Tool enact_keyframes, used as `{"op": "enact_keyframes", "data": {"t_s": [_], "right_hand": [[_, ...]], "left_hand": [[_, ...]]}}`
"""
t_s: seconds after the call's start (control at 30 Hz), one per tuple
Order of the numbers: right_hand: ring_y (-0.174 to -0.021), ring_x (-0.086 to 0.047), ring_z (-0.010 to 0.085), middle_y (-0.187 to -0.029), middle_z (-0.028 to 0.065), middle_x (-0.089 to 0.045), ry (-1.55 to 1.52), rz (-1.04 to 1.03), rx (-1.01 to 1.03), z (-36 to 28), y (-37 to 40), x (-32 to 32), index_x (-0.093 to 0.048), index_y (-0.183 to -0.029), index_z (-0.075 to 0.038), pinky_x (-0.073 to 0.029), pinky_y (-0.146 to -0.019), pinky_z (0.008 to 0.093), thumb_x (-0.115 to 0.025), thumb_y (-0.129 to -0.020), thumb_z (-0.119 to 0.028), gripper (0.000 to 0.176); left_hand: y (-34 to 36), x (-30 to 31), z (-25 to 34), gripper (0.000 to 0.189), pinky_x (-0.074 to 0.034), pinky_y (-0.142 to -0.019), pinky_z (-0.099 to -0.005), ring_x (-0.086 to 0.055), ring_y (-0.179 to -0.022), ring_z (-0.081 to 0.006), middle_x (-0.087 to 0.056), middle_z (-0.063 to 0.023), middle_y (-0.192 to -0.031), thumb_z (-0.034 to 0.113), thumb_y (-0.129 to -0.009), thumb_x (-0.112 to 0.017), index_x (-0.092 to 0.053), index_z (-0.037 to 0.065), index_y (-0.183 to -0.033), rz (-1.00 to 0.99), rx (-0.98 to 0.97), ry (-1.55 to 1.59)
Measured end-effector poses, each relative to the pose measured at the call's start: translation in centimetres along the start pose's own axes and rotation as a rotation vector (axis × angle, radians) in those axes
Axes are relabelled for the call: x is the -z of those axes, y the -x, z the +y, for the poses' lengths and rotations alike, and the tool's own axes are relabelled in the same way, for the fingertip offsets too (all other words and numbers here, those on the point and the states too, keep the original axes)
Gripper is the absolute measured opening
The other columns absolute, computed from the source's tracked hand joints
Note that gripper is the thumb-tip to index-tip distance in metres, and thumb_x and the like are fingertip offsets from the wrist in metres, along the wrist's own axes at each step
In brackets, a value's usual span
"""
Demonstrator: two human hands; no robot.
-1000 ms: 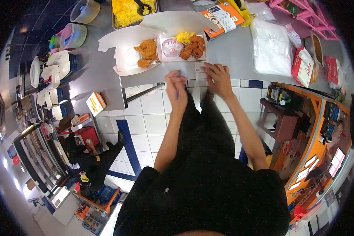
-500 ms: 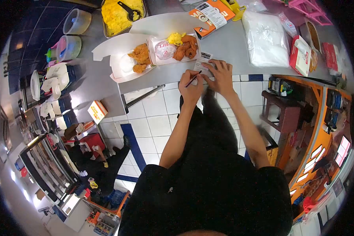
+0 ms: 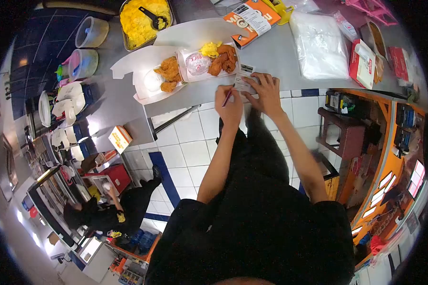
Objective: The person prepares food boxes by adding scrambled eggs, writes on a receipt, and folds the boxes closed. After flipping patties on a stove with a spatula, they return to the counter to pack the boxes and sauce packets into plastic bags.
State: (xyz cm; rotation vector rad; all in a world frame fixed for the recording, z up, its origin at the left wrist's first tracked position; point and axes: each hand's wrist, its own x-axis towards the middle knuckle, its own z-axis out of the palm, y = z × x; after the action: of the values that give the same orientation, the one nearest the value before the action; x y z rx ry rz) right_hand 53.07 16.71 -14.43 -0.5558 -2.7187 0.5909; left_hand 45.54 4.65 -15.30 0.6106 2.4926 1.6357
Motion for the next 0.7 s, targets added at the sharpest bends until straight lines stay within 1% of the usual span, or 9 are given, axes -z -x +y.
{"op": "enact_keyframes", "data": {"t_s": [0.03, 0.1, 0.17, 0.23, 0.33, 0.4, 0.5, 0.6, 0.7], "right_hand": [[-0.114, -0.047, 0.0228, -0.12, 0.0013, -0.055, -0.002, -0.007, -0.008, -0.1, 0.0, 0.1, -0.063, -0.124, -0.025, -0.033, -0.093, 0.0427, -0.077, -0.074, -0.032, 0.053], [-0.114, -0.047, 0.0228, -0.12, 0.0013, -0.055, -0.011, -0.015, -0.013, -0.3, -0.2, 0.1, -0.063, -0.124, -0.025, -0.033, -0.093, 0.0429, -0.077, -0.074, -0.032, 0.052], [-0.114, -0.047, 0.0229, -0.119, 0.0017, -0.055, -0.015, -0.032, -0.034, -0.3, -0.2, 0.1, -0.064, -0.124, -0.026, -0.033, -0.092, 0.0429, -0.077, -0.075, -0.033, 0.051], [-0.114, -0.047, 0.023, -0.119, 0.0018, -0.055, -0.026, -0.018, -0.024, -0.2, -0.2, 0.0, -0.064, -0.124, -0.026, -0.033, -0.092, 0.043, -0.077, -0.075, -0.033, 0.051], [-0.114, -0.047, 0.0229, -0.119, 0.0018, -0.055, -0.029, -0.014, -0.022, -0.1, -0.2, 0.1, -0.064, -0.123, -0.027, -0.033, -0.093, 0.043, -0.077, -0.075, -0.034, 0.05], [-0.114, -0.047, 0.0227, -0.119, 0.0017, -0.055, -0.026, -0.026, -0.028, -0.1, -0.3, 0.0, -0.064, -0.123, -0.027, -0.033, -0.093, 0.043, -0.077, -0.075, -0.034, 0.05], [-0.113, -0.047, 0.0224, -0.119, 0.0009, -0.055, 0.005, -0.025, -0.033, -0.1, -0.1, -0.1, -0.064, -0.123, -0.027, -0.033, -0.093, 0.043, -0.077, -0.076, -0.034, 0.05], [-0.115, -0.045, 0.0225, -0.122, 0.0013, -0.053, -0.039, -0.028, -0.018, 0.1, -0.1, 0.0, -0.063, -0.124, -0.026, -0.033, -0.093, 0.0461, -0.076, -0.077, -0.034, 0.049], [-0.116, -0.045, 0.0228, -0.123, 0.0015, -0.053, -0.028, -0.05, -0.027, 0.1, -0.1, 0.0, -0.063, -0.124, -0.025, -0.033, -0.093, 0.0461, -0.076, -0.077, -0.033, 0.049]], "left_hand": [[-0.2, 0.2, -0.1, 0.01, -0.048, -0.066, -0.0322, -0.059, -0.069, -0.0244, -0.058, -0.0111, -0.076, -0.004, -0.081, -0.063, -0.057, 0.002, -0.086, 0.072, 0.082, 0.057], [0.0, 0.6, 0.0, 0.009, -0.048, -0.066, -0.0313, -0.058, -0.07, -0.0237, -0.057, -0.0115, -0.077, -0.003, -0.083, -0.063, -0.057, 0.001, -0.087, 0.053, 0.052, 0.01], [0.3, 0.6, 0.1, 0.01, -0.048, -0.065, -0.0309, -0.059, -0.07, -0.0227, -0.058, -0.0114, -0.078, -0.003, -0.082, -0.064, -0.057, 0.001, -0.088, -0.011, -0.065, -0.026], [0.1, 0.3, -0.1, 0.011, -0.048, -0.065, -0.0303, -0.059, -0.07, -0.0226, -0.058, -0.0109, -0.078, -0.004, -0.082, -0.064, -0.057, 0.001, -0.087, -0.026, -0.068, 0.033], [-0.2, 0.5, 0.3, 0.01, -0.047, -0.065, -0.0294, -0.058, -0.069, -0.0217, -0.057, -0.0103, -0.077, -0.005, -0.082, -0.064, -0.057, 0.001, -0.087, 0.06, 0.028, 0.001], [-0.1, 0.6, 0.6, 0.01, -0.047, -0.065, -0.0285, -0.058, -0.069, -0.0202, -0.057, -0.01, -0.077, -0.005, -0.083, -0.062, -0.057, 0.001, -0.088, -0.024, -0.069, 0.083], [-0.2, 0.6, 0.8, 0.009, -0.047, -0.066, -0.0283, -0.058, -0.069, -0.0195, -0.057, -0.0102, -0.077, -0.005, -0.083, -0.062, -0.057, 0.001, -0.088, 0.021, 0.015, 0.02], [0.0, 0.6, 0.5, 0.007, -0.046, -0.063, -0.0281, -0.055, -0.065, -0.015, -0.058, -0.0082, -0.074, 0.0, -0.087, -0.062, -0.055, 0.001, -0.087, 0.008, 0.007, 0.037], [0.5, 0.6, 0.8, 0.007, -0.046, -0.062, -0.028, -0.055, -0.064, -0.0147, -0.058, -0.0079, -0.074, -0.001, -0.087, -0.061, -0.054, 0.001, -0.088, -0.069, -0.035, 0.003]]}}
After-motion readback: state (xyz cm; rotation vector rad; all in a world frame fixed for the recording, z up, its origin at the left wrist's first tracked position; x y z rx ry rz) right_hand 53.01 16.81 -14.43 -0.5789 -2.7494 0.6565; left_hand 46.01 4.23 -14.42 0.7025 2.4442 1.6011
